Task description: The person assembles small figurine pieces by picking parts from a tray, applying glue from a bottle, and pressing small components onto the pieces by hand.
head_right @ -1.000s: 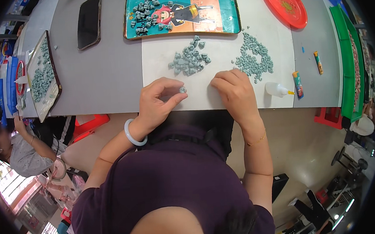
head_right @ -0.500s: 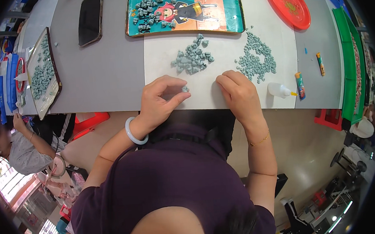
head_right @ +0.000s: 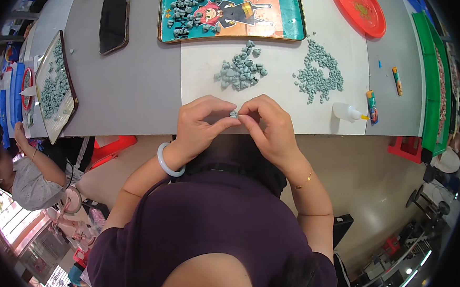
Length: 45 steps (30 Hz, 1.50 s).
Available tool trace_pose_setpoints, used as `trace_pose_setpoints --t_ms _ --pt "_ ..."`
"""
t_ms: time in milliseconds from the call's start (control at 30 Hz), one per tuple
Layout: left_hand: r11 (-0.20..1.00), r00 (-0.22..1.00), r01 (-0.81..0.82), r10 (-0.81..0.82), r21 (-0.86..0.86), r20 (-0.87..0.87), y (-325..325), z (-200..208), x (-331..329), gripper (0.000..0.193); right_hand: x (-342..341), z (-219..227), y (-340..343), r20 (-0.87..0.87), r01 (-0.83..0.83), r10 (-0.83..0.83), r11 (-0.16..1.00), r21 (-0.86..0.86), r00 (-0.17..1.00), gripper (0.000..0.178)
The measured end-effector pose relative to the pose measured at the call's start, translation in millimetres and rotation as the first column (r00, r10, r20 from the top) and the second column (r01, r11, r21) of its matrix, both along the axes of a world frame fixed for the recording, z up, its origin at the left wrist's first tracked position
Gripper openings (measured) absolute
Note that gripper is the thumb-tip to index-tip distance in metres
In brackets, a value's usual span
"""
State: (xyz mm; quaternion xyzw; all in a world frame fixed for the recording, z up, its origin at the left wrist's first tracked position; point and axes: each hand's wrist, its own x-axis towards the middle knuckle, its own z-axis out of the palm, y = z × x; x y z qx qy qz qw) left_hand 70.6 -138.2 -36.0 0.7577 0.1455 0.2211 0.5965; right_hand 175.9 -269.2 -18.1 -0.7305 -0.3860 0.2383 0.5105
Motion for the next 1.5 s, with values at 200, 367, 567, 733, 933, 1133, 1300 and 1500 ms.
trace_pose_setpoints --t_ms 200,367,567,733,933,1133,1300,1500 --pt "0.999 1.0 0.009 -0.01 0.038 0.015 0.0 -0.5 -1.2 0.019 1.4 -1.1 0.1 -0.047 -0.022 0.022 1.0 -0.002 0.999 0.009" --pt "0.996 0.998 0.044 -0.047 0.082 0.031 0.8 -5.2 -1.8 0.018 4.1 1.7 1.5 -0.155 -0.045 0.038 0.998 -0.041 0.987 0.006" --pt "0.977 0.993 0.057 -0.076 0.208 0.088 -0.2 -7.5 -3.9 0.017 14.6 -0.9 1.1 -0.603 -0.111 0.047 0.991 -0.069 0.796 0.012" --pt "0.995 0.994 0.051 -0.058 0.083 0.091 2.9 -3.8 -4.6 0.018 13.3 -0.3 0.8 -0.735 -0.054 0.059 0.998 0.03 0.675 0.014" --pt "0.99 0.997 0.07 -0.067 -0.125 0.026 5.1 1.6 -4.4 0.018 -9.6 -16.7 -3.8 -0.36 0.117 -0.054 0.981 0.157 0.931 0.013" --pt "0.984 0.995 0.101 -0.099 -0.143 0.022 6.1 0.4 -4.7 0.016 -12.0 -20.3 0.8 -0.188 0.166 -0.123 0.959 0.232 0.974 0.012" --pt "0.986 0.993 0.114 -0.114 -0.119 0.004 7.4 -0.9 -4.3 0.015 -10.9 -25.3 -1.3 -0.078 0.102 -0.085 0.966 0.239 0.993 0.012" --pt "0.982 0.991 0.13 -0.134 -0.137 -0.025 9.7 2.1 -4.1 0.013 -10.9 -23.8 1.0 -0.15 0.146 -0.115 0.965 0.22 0.982 0.012"
